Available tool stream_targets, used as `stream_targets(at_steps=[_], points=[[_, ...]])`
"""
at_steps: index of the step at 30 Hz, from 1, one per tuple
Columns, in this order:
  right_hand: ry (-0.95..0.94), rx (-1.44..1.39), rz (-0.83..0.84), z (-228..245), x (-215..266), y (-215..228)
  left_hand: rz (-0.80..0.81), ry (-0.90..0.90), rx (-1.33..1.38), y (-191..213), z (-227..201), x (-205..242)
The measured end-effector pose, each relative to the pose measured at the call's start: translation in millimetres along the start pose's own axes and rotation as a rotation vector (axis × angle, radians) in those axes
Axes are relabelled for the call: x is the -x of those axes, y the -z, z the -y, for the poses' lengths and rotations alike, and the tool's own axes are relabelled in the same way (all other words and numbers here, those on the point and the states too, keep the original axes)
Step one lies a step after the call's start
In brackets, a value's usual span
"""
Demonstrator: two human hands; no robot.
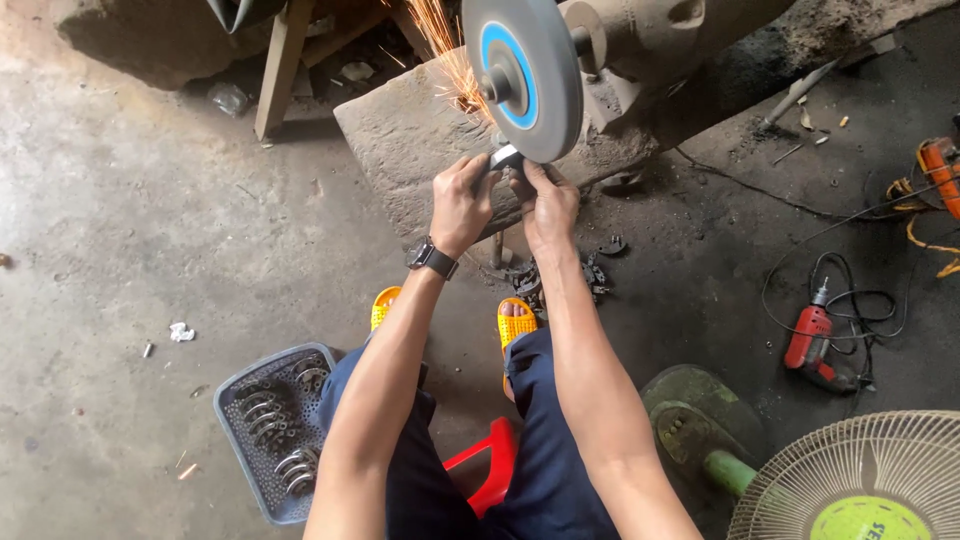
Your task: The person sits on a low stool and uses a bench grinder to smooth the edges of small metal parts. They hold each part with both hands against the spinning wheel, generating sparks, then place the finished pieces into a grey plastic basket on the floor.
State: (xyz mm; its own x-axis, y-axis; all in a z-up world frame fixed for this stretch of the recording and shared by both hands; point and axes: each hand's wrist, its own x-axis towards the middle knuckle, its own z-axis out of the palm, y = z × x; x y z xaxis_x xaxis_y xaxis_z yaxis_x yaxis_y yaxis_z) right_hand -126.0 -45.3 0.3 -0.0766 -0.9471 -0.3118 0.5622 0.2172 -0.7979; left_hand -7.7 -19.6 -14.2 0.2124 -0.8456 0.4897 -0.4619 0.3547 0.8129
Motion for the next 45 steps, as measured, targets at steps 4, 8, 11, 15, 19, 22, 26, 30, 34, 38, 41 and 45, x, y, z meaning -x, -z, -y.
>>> stream_targets(at_steps=[4,8,11,15,19,22,26,30,34,38,41,45], points=[[-0.036,0.021,0.038,-6,12,-17,-0.028,0.012,-0.030,26,-16,-2],[-0.110,0.009,0.125,-13,14,-19,-0.044,0.032,-0.018,43,-11,2],[-0.120,0.023,0.144,-13,14,-14,-0.013,0.051,-0.017,42,-9,6],[-0.104,0.033,0.123,0,14,-9,0.025,0.062,-0.034,28,-7,7],[-0.035,0.059,0.065,3,4,2,0.045,0.115,0.023,5,0,8],[-0.021,0.060,0.052,4,7,-6,0.022,0.112,0.041,12,-12,5],[-0.032,0.052,0.073,-5,7,-11,0.013,0.108,0.002,26,-16,3],[-0.012,0.048,0.035,2,8,-9,0.011,0.104,0.026,15,-12,2],[-0.012,0.062,0.029,-2,7,-9,0.007,0.092,0.030,17,-11,2],[-0.016,0.059,0.052,-1,13,-19,0.003,0.094,0.015,27,-16,0],[-0.018,0.049,0.022,1,7,-8,0.015,0.077,0.038,15,-10,0],[-0.010,0.030,0.006,-2,2,-3,0.012,0.060,0.050,7,-2,0]])
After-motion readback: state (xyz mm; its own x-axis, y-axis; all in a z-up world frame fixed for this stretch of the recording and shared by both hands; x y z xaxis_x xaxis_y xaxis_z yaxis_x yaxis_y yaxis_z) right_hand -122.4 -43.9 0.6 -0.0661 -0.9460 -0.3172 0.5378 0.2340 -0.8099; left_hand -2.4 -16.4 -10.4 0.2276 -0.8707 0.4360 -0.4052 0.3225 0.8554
